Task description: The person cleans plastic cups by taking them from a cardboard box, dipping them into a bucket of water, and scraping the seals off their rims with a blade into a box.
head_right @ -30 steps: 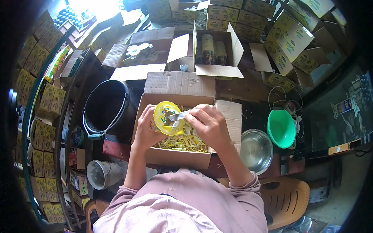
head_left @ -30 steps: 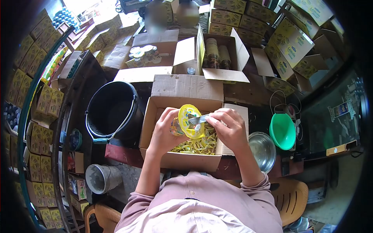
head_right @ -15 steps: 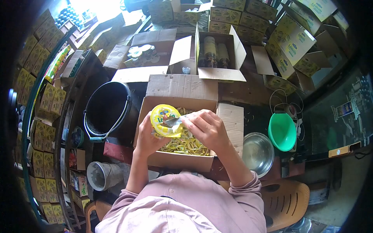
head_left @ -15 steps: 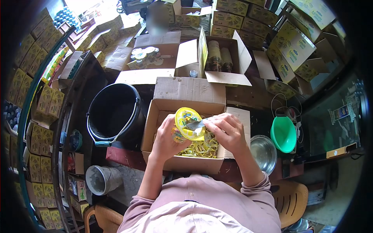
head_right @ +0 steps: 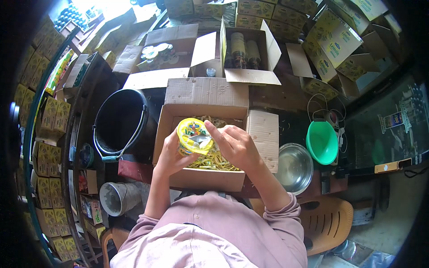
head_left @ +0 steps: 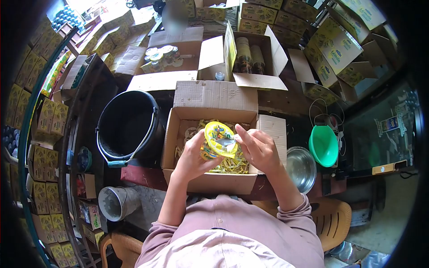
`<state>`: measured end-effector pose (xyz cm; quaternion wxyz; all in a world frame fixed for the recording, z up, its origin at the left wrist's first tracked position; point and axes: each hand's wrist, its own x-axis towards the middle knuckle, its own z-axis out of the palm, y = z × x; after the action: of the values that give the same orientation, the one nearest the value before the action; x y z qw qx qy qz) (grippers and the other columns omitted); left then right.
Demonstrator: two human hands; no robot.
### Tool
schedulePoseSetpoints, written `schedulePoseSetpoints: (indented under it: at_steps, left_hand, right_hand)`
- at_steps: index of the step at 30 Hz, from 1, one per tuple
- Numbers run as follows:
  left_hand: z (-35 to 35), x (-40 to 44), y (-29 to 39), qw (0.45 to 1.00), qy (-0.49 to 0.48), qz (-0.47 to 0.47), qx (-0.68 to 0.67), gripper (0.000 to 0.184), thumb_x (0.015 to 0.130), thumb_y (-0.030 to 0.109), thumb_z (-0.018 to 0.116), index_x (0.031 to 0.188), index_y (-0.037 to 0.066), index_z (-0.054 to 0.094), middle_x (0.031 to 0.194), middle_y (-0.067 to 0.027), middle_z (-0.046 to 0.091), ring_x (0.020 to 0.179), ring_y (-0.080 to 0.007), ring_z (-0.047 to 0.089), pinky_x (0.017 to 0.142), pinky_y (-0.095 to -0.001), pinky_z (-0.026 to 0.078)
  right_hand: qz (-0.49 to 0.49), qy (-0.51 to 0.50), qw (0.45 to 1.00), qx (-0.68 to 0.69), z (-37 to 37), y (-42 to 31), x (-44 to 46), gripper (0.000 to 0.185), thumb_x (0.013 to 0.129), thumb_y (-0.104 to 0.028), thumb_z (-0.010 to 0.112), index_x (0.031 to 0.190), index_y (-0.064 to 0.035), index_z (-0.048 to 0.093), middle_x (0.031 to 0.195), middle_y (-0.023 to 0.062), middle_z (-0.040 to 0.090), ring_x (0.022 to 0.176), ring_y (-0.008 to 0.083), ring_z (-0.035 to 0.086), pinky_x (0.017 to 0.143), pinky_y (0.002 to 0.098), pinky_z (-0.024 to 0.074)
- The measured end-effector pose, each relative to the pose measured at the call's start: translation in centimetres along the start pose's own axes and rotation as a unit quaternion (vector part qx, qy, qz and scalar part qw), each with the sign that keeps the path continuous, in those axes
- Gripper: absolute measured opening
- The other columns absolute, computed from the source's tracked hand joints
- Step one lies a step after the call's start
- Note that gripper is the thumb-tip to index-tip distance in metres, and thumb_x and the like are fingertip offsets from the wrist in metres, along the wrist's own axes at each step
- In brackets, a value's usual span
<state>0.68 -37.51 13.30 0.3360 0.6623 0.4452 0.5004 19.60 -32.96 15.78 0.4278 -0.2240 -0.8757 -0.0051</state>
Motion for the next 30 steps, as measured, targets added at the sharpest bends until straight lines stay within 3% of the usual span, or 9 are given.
schedulePoseSetpoints:
  at_steps: [30]
  left_hand:
    - [-2.5,1.1,0.4,0.988,-0.082,-0.030,-0.127,0.050,0.067,0.014,0.070,0.109,-0.002,0.048,0.096,-0.0115,0.059,0.089,-0.0156,0.056,0.081,-0.0287,0.044]
  right_hand:
    - [-0.026,-0.002,0.998,-0.048,-0.6,0.8,1.7,0.055,0.063,0.004,0.061,0.117,0.0033,0.050,0.060,0.0036,0.050,0.056,0.0149,0.053,0.055,0.0282,0.0475]
